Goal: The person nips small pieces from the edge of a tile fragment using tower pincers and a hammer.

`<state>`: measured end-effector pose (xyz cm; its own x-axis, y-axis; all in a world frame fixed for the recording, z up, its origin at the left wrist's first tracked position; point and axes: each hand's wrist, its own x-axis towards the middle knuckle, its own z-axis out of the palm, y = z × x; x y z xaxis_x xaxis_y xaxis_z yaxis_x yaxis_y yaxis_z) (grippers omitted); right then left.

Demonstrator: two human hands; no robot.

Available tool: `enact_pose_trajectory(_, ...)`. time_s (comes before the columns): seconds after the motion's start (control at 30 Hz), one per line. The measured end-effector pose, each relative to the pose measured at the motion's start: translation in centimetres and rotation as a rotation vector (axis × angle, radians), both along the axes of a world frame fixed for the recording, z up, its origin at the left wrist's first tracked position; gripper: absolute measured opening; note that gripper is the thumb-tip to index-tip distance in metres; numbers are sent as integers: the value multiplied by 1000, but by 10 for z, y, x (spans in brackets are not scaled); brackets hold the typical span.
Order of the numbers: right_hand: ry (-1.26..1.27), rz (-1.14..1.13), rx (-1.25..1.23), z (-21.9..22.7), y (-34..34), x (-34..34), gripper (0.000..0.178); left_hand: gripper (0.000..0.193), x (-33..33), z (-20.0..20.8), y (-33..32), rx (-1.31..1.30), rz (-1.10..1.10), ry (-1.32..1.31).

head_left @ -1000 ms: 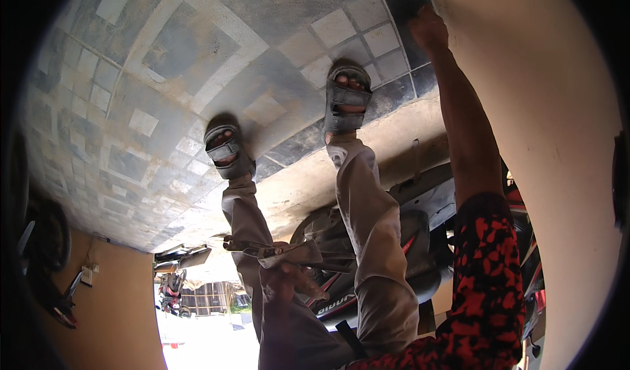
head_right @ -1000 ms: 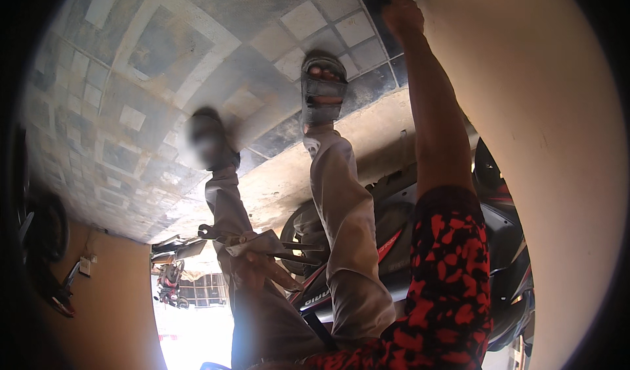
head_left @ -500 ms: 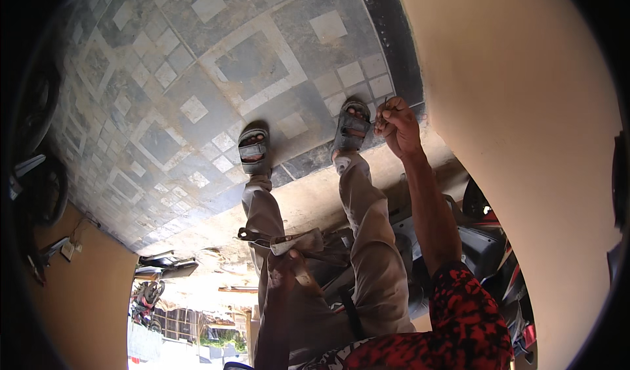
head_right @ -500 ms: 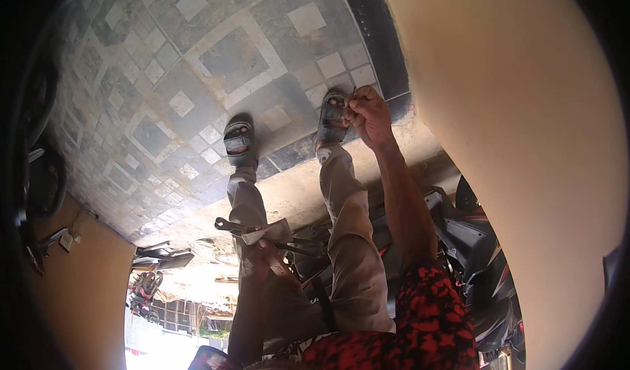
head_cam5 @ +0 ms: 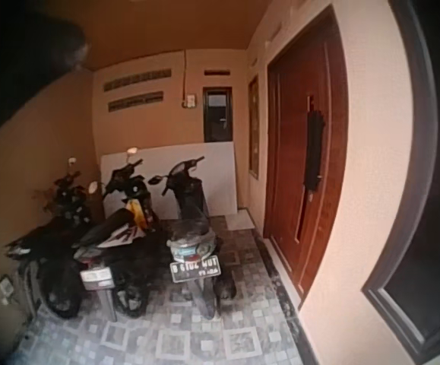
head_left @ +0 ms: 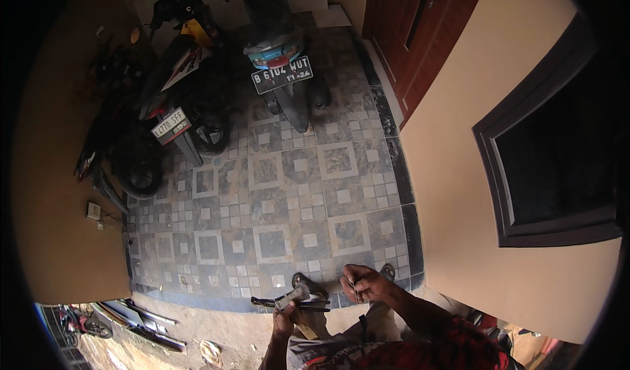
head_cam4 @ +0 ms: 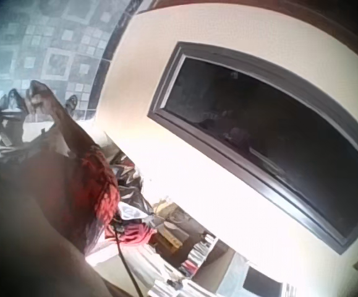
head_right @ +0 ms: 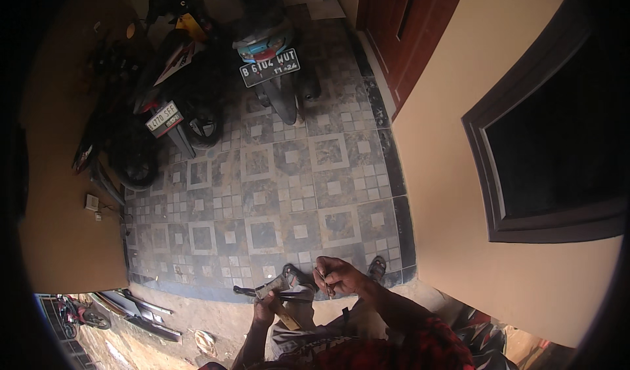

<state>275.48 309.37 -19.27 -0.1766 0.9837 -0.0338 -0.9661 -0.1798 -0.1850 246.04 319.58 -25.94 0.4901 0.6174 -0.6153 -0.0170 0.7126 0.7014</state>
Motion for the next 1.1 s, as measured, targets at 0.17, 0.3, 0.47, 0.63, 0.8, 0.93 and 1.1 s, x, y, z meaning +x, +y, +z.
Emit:
enact_pose_trajectory(0.17, -75, 185, 96, 103, 102, -83, 26, 28, -51, 36, 97, 259, 318, -24)
enact_pose_trajectory(0.3, -116, 283, 137, 140, 162, -133, 34, 29, -92, 50, 162, 252, 609, -106)
enact_pose_trajectory(0.47, -66, 410, 32, 146, 205, -182, 38, 24, -180, 28, 197, 109, 1033, -275)
enact_pose_trajectory(0.63, -68, 505, 54, 142, 268, -212, 41, 26, -292, 5, 177, 130, 1282, -408)
enact_pose_trajectory(0.8, -3, 822, 108, 150, 359, -258, 51, 36, -394, 3, 86, 111, 1847, -164)
enact_pose_trajectory(0.93, 36, 1115, 170, 153, 424, -298, 47, 36, -417, 37, 17, 187, 2164, -168)
enact_pose_trajectory(1.1, 15, 1434, 99, 151, 459, -367, 48, 35, -374, 48, -72, 165, 2589, -224)
